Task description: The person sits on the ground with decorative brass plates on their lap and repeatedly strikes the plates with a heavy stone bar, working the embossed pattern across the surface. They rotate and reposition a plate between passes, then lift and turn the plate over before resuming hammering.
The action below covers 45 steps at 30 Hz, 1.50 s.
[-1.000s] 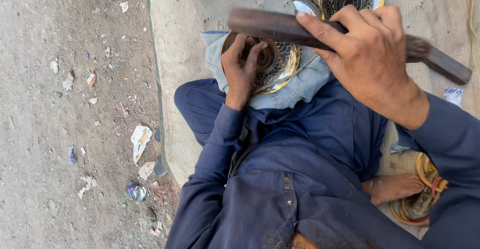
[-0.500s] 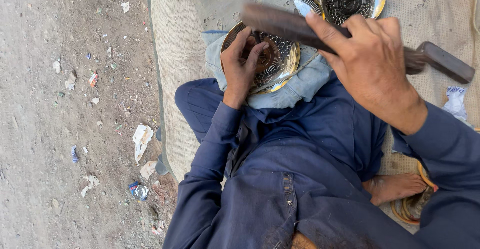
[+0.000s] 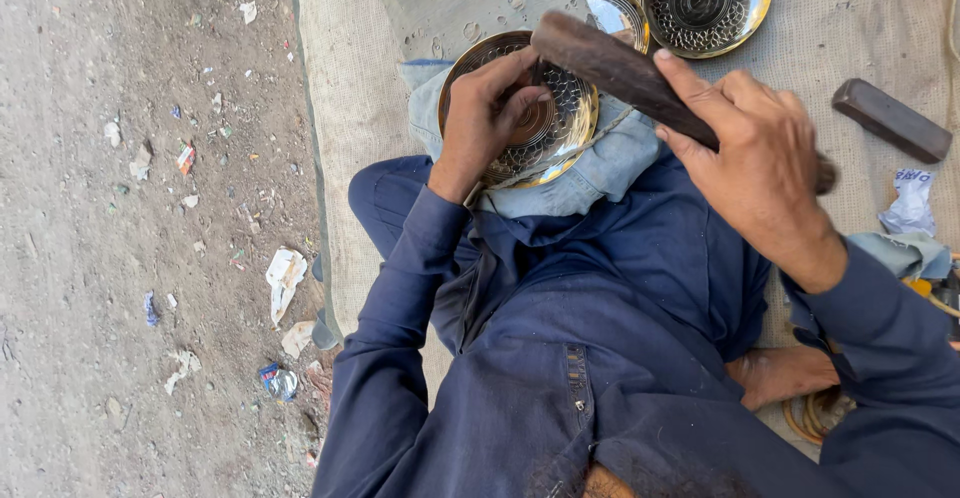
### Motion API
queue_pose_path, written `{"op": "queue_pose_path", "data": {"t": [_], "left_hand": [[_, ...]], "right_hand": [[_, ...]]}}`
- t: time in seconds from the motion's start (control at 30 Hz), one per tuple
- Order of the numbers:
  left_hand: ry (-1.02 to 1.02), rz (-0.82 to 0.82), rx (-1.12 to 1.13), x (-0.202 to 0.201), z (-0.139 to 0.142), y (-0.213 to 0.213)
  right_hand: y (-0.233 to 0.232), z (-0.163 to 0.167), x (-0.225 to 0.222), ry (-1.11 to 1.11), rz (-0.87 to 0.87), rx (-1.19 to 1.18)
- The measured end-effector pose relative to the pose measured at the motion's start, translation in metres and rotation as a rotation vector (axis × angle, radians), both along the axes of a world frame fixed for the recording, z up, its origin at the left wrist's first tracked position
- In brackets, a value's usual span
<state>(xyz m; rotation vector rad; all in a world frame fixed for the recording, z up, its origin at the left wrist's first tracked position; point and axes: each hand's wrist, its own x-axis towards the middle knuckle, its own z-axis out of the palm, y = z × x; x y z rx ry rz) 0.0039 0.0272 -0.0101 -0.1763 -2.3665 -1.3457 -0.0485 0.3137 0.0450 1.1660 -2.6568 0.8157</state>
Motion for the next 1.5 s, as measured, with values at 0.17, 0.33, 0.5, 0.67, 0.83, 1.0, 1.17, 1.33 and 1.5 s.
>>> {"op": "queue_pose_path", "data": {"t": [0.17,0.33,0.5,0.67,0.83,1.0,1.17,1.33,1.5], "left_hand": [[-0.017,-0.017,-0.050,0.002,0.005,-0.003],[-0.072,0.205,0.085,0.013,-0.013,0.006],[0.036,0.292,0.085,0.021,-0.034,0.013],[0.102,0.303,0.044,0.020,-0.041,0.013],[0.026,0.282,0.092,0.020,-0.037,0.011],[0.010,0.241,0.062,0.015,-0.032,0.004],[-0.032,0.142,0.054,0.010,-0.027,-0.002],[-0.041,0.021,-0.064,0.002,-0.014,-0.009],[-0.109,-0.082,-0.087,-0.002,0.000,-0.013]], "right_hand": [[0.007,-0.010,0.001,-0.044,-0.016,0.099],[0.009,-0.013,-0.001,-0.020,-0.016,0.014],[0.005,-0.008,-0.007,0.028,0.020,0.130],[-0.010,0.009,-0.006,0.069,0.117,-0.014],[-0.022,0.038,-0.005,0.222,0.134,0.251],[-0.029,0.050,0.001,0.181,0.099,0.181],[-0.021,0.039,0.005,0.058,0.056,0.102],[-0.009,0.025,0.011,-0.008,0.020,-0.025],[-0.003,0.006,0.018,-0.040,-0.060,0.026]]}}
